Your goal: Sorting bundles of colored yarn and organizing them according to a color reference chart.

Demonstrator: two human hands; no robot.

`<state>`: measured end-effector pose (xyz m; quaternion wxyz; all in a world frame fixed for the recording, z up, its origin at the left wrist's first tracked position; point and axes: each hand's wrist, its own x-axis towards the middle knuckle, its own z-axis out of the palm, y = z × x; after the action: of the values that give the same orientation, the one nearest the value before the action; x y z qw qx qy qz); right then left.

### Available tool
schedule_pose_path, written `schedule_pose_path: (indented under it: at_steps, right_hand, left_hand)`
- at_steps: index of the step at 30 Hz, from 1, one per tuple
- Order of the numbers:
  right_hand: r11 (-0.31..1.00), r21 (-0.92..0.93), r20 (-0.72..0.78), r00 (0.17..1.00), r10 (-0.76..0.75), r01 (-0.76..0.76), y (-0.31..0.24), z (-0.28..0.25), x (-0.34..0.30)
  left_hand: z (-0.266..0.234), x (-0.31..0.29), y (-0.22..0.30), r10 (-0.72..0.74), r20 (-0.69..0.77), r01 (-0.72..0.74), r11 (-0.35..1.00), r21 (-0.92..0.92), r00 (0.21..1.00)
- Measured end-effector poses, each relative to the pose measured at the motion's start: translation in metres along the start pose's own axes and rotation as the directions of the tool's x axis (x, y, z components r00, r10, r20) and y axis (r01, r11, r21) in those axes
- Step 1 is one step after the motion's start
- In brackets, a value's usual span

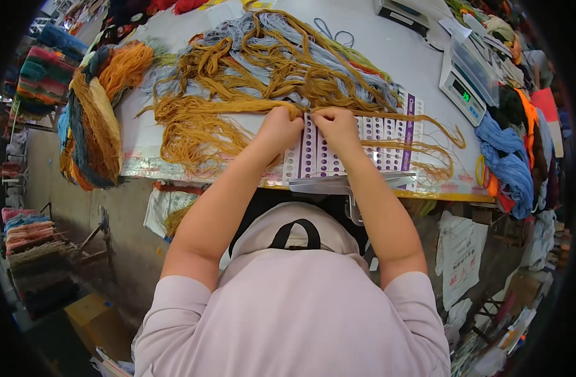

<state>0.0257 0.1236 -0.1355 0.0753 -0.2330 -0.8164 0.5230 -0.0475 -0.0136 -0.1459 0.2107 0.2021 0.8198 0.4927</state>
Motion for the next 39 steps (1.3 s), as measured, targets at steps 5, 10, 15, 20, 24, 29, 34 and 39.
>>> schedule_pose_path:
  at_steps: [5,10,15,20,24,29,34,39]
  right_hand:
    - [0.994,-0.109,-0.140,0.990,-0.033,0.018,-0.001,0.007,-0.003]
    - [0.942,-0.233,-0.208,0.933,-0.293,0.244,0.011,0.016,-0.016]
    - [0.972,0.041,-0.135,0.965,-0.224,0.231,0.017,0.008,-0.021]
    - [0.850,-0.377,0.022,0.921,-0.388,0.367,0.001,-0.006,-0.020]
    - [0.791,-0.494,0.063,0.923,-0.381,0.360,-0.002,-0.012,-0.014]
    - [0.720,-0.455,0.003,0.810,-0.586,0.523,-0.005,-0.009,-0.003]
    - [0.947,0.174,0.087,0.954,-0.288,0.270,-0.008,-0.013,-0.006]
    - [0.939,0.219,0.072,0.955,-0.288,0.266,-0.003,-0.016,-0.007]
  left_hand:
    - [-0.004,0.012,0.009,-0.197,0.105,0.206,0.976,-0.078,0.975]
    - [-0.005,0.014,0.017,-0.158,0.144,0.182,0.968,-0.172,0.977]
    - [-0.002,0.015,0.005,-0.137,0.098,0.146,0.984,-0.101,0.986]
    - [-0.057,0.018,-0.008,-0.059,-0.300,0.008,0.986,-0.168,0.952]
    - [-0.092,0.015,0.001,-0.345,-0.081,0.135,0.559,-0.818,0.935]
    - [-0.080,0.000,0.001,-0.087,0.154,0.171,0.254,-0.952,0.984]
    - [-0.023,0.002,0.009,0.084,0.202,0.134,0.504,-0.853,0.976]
    - [0.000,-0.003,0.028,0.007,0.168,0.063,0.912,-0.405,0.986]
